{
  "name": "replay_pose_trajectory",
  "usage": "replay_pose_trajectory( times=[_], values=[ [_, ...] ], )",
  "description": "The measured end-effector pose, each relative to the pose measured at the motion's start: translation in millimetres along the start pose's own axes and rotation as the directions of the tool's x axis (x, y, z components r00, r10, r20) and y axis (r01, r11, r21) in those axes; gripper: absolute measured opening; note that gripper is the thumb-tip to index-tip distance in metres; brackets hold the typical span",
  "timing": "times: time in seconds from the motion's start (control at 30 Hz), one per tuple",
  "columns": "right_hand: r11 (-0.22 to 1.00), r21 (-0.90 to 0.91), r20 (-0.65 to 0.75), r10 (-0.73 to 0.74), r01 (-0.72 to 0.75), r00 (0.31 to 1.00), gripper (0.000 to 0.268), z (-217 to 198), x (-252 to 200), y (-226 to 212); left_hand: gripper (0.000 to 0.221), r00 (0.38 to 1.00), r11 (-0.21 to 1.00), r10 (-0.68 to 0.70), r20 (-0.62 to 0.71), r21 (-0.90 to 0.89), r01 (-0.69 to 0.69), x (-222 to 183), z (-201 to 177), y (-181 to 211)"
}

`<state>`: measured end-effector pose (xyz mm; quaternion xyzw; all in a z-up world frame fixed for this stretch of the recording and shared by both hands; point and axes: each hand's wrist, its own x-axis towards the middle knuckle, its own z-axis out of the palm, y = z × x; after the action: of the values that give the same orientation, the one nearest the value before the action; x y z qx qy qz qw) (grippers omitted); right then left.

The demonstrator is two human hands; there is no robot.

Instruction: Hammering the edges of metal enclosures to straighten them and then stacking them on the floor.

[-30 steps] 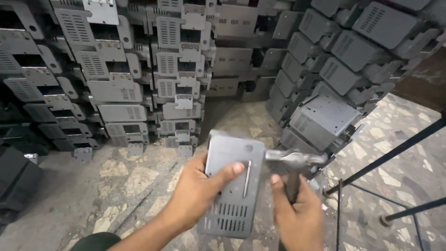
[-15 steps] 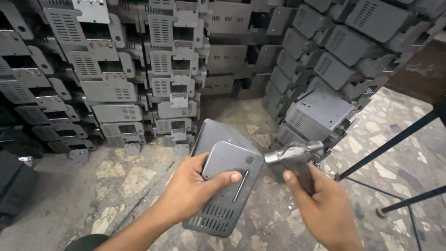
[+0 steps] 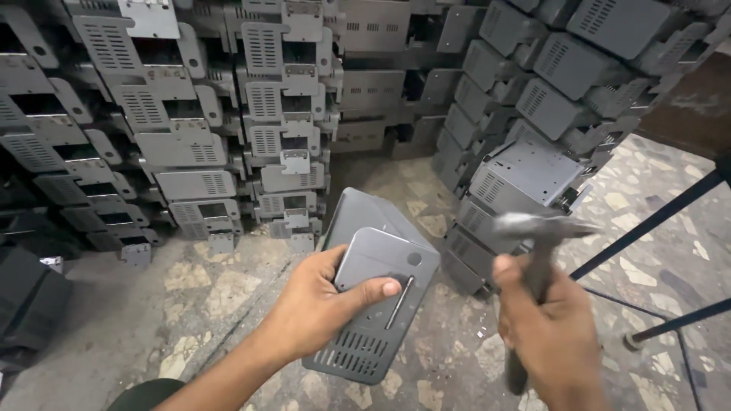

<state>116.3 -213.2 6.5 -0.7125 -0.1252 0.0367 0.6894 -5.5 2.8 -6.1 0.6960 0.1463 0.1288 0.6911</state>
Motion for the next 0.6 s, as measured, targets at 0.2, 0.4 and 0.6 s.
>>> replay_pose_trajectory(
  times=[0.2,0.4,0.6],
  values=[
    [0.816,-0.573,-0.024,0.073,-0.073,0.997,0.029,-1,-3,-2,0.029,0.999,0.998,-0.029,-0.013,0.048,0.030,-2,-1,4],
    [0.803,-0.596,0.092,0.086,-0.015,0.992,0.018,0,-7,-8,0.034,0.996,0.996,-0.075,0.039,0.051,0.073,-4,-2,7],
    [0.987,-0.163,0.116,0.036,-0.017,0.993,0.027,-12,-1,-5,0.045,0.948,0.938,-0.097,0.302,0.345,-0.014,-3,-13,10]
  ],
)
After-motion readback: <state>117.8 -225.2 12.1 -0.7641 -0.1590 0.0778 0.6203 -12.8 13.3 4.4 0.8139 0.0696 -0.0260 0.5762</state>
